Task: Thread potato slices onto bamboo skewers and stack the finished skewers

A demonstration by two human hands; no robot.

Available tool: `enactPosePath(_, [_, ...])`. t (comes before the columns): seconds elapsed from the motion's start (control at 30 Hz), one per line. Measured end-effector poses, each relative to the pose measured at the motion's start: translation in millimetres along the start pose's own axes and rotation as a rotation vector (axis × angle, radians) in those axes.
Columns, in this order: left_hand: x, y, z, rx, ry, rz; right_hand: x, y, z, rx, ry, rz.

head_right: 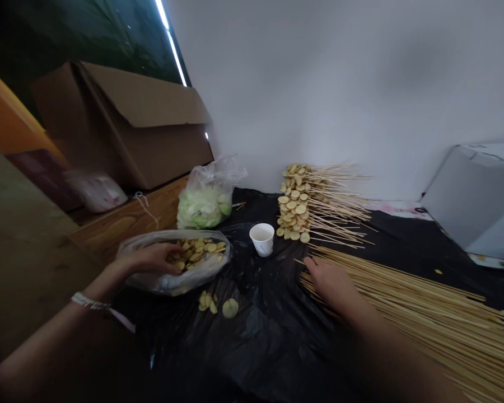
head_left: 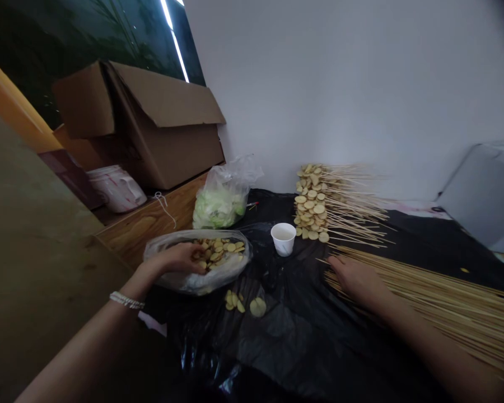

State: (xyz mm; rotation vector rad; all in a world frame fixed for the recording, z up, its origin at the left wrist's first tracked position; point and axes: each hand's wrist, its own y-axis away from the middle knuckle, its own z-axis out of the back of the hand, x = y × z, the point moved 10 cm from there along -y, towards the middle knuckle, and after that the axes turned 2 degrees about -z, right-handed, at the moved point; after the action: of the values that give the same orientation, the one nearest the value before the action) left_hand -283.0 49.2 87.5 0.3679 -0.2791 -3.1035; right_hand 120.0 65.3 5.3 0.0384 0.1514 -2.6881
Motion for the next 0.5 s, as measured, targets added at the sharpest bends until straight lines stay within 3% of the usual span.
enactPosePath(0.13, [-5.5,-0.7,-13.1,0.013,-0.133,-0.024,-1.0,-0.2,-0.7,0.006,-0.005,-0.008])
enactPosePath(0.33, [-4.2,-6.6,-26.1,0.065,0.023,-0.036,-1.6,-0.3,-1.3,0.026,-0.001,-0.017])
enactPosePath(0.5, [-6.3,-12.2,-21.0,-0.045,0.149,-0.064,-2.1,-0.6,-0.7,0.01,-0.007,-0.014])
